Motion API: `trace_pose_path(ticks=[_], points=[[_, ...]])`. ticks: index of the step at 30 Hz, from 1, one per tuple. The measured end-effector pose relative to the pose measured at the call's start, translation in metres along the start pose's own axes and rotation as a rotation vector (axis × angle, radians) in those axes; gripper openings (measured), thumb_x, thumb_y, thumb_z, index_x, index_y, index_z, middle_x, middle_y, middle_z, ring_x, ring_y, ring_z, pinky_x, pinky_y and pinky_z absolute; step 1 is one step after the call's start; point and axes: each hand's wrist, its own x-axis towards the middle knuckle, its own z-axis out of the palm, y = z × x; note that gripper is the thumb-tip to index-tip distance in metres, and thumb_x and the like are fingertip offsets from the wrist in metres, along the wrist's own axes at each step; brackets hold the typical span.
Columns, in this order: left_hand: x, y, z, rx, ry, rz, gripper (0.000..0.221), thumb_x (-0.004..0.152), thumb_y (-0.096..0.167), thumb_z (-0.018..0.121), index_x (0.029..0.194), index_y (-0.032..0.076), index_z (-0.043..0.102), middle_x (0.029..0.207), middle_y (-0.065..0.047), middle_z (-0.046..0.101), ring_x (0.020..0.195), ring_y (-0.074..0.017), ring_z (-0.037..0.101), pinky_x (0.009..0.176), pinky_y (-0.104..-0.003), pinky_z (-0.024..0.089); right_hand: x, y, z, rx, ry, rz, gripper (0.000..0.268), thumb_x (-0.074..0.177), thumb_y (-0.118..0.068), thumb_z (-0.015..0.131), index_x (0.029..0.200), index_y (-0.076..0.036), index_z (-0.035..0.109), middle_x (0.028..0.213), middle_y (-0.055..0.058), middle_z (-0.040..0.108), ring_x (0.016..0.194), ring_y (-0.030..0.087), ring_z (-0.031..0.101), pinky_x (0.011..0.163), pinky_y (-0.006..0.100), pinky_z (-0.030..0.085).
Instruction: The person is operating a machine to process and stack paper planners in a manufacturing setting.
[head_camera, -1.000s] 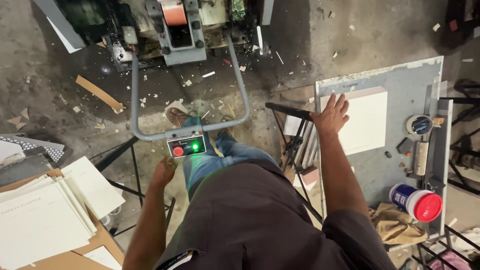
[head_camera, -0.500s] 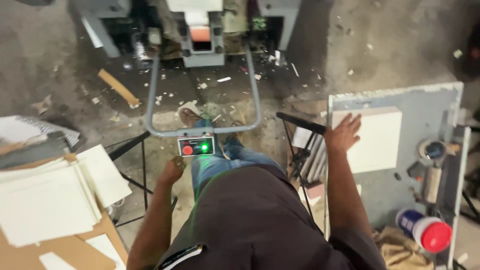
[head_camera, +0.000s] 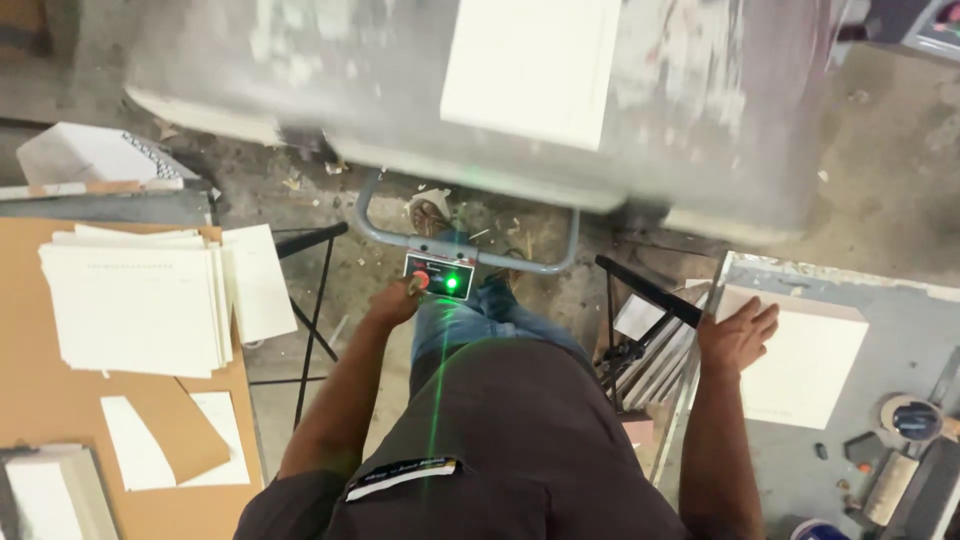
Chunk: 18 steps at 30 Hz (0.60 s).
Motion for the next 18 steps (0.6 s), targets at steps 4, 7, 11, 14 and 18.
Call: trace_pose_path(ticks=[4,7,11,14,18], points=[[0.023,-0.042,0.035,-0.011,0.064,0.138,0.032,0.091,0.026,0.063,0.117,0.009,0.069,0.109,-0.024,0.072,0.103,-0.0459,0.067,0.084,-0.054,0.053,0.005,0.001,-0.001,-0.016,-0.042,0.007,0.088,0.082,-0.028,0.082,0.154,0.001,0.041,0.163,0.027,0.026,0.148,0.048,0.027,0.101,0.067,0.045],[0.018,-0.022,0.023,-0.01,0.116,0.172,0.036,0.087,0.028,0.068,0.116,0.007,0.068,0.104,-0.026,0.07,0.097,-0.0469,0.066,0.08,-0.054,0.053,0.011,0.002,-0.003,-0.022,-0.072,0.008,0.089,0.082,-0.029,0.083,0.153,0.002,0.042,0.162,0.025,0.029,0.147,0.048,0.029,0.102,0.066,0.045],[0.005,0.016,-0.004,-0.121,-0.056,0.251,0.029,0.091,0.028,0.065,0.108,0.004,0.067,0.094,-0.021,0.071,0.088,-0.0403,0.069,0.075,-0.047,0.054,0.007,0.0,-0.009,-0.034,-0.084,-0.007,0.091,0.083,-0.033,0.085,0.155,0.002,0.041,0.162,0.027,0.028,0.147,0.048,0.028,0.1,0.067,0.046],[-0.001,0.052,-0.026,-0.219,-0.128,0.322,0.026,0.093,0.026,0.064,0.107,0.005,0.069,0.09,-0.015,0.072,0.083,-0.0324,0.07,0.074,-0.041,0.055,0.012,0.012,-0.008,-0.002,-0.091,-0.042,0.095,0.081,-0.036,0.087,0.153,0.003,0.04,0.159,0.029,0.027,0.142,0.051,0.028,0.097,0.069,0.044],[-0.023,0.124,-0.083,-0.46,0.064,0.444,0.021,0.099,0.021,0.063,0.109,0.005,0.069,0.094,-0.01,0.071,0.086,-0.0215,0.069,0.078,-0.035,0.054,0.024,0.031,-0.003,0.053,0.121,-0.175,0.085,0.084,-0.031,0.088,0.151,0.003,0.047,0.153,0.028,0.04,0.128,0.047,0.048,0.097,0.061,0.049]])
